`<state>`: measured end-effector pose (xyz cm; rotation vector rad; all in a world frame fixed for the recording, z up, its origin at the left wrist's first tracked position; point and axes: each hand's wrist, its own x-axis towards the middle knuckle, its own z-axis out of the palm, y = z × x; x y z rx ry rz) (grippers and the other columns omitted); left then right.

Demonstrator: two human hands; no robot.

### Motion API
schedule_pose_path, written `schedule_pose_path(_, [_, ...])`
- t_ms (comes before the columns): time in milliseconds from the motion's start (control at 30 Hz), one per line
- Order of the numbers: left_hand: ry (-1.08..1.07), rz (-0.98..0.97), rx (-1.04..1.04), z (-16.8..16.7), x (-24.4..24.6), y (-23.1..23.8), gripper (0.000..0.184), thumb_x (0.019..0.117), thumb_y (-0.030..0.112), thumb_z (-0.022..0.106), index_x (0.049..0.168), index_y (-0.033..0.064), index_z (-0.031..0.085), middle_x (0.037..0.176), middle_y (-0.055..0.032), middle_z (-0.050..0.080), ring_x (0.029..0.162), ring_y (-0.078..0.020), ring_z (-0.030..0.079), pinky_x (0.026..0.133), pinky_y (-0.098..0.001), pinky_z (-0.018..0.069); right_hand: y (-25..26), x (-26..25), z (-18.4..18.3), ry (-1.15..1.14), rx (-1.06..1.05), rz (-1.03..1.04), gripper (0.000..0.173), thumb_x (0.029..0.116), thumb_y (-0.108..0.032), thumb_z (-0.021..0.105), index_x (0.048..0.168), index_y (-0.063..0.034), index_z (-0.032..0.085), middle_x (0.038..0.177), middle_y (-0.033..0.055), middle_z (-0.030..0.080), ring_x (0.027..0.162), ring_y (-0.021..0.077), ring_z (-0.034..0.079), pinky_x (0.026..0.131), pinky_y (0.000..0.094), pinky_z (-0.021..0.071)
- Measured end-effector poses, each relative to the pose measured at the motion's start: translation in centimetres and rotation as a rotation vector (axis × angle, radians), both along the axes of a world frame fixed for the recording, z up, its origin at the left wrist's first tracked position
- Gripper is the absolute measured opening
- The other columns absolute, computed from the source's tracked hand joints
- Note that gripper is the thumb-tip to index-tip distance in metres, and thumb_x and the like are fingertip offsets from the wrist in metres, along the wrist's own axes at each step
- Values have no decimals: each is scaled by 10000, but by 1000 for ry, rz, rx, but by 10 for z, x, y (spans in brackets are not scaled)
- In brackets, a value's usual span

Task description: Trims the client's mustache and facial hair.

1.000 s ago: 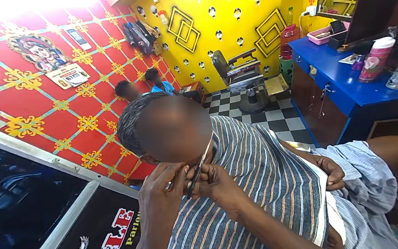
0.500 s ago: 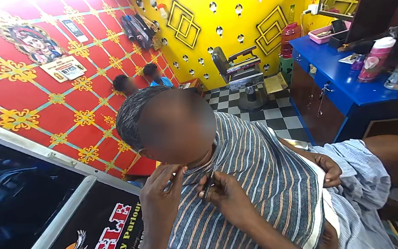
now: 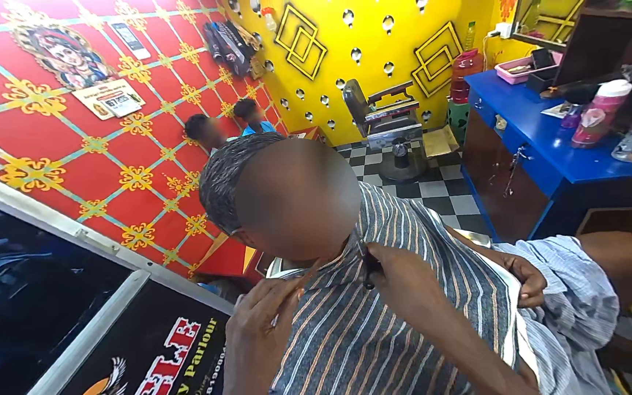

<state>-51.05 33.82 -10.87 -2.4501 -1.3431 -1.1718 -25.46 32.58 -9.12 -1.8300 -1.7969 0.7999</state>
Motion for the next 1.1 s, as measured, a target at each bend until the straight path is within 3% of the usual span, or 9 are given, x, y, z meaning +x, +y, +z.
schedule_pose_path(33, [-21, -17, -14, -4, -3, -4, 209, 951, 308, 658, 1039, 191, 807, 964, 39, 729, 817, -61, 661, 735, -312, 544, -1, 3, 8, -96, -10, 0, 306, 972, -148, 654, 1278, -128, 659, 1111, 93, 716, 1024, 285, 693, 874, 513, 549])
schedule_pose_path(133, [-111, -43, -50, -15, -11, -16, 183, 941, 252, 699, 1048, 143, 800, 966, 6, 729, 842, -56, 660, 756, -265, 548, 0, 6, 26, -378, 16, -12, 251, 970, -85, 631, 1220, -103, 646, 1032, 123, 709, 955, 331, 703, 769, 511, 555])
schedule_pose_path(233, [-179, -38, -66, -27, -17, -30, 166, 935, 217, 721, 1041, 114, 798, 959, -21, 730, 865, -49, 658, 772, -232, 537, 2, 7, 35, -513, 99, -3, 228, 946, -94, 674, 1174, -87, 664, 997, 128, 703, 883, 330, 704, 700, 491, 550])
schedule_pose_path(333, [-238, -36, -97, -38, -22, -42, 164, 916, 157, 735, 1023, 47, 792, 929, -59, 721, 849, -34, 656, 767, -162, 541, 8, 5, 45, -591, 80, 35, 292, 938, -164, 715, 1212, -78, 662, 1046, 133, 693, 908, 325, 696, 714, 482, 546])
schedule_pose_path(733, [-276, 29, -162, -54, -43, -59, 160, 905, 133, 754, 1003, 11, 788, 941, -105, 721, 823, -45, 654, 729, -157, 532, 9, -1, 53, -654, 85, 35, 134, 939, -39, 641, 1063, -79, 668, 919, 114, 688, 856, 307, 699, 663, 457, 536])
schedule_pose_path(933, [-287, 29, -165, -55, -43, -58, 153, 903, 131, 755, 1017, 35, 791, 949, -83, 721, 841, -33, 656, 726, -147, 533, 9, -4, 57, -699, 45, 41, 232, 946, -139, 693, 1170, -84, 661, 1018, 112, 694, 908, 302, 695, 709, 455, 538])
schedule_pose_path(1100, [-313, 20, -158, -55, -41, -59, 165, 904, 135, 758, 1024, 27, 790, 967, -90, 726, 868, -31, 661, 770, -139, 534, 6, -3, 57, -695, 108, 38, 134, 940, -34, 637, 1062, -81, 667, 908, 104, 689, 847, 293, 698, 663, 435, 528])
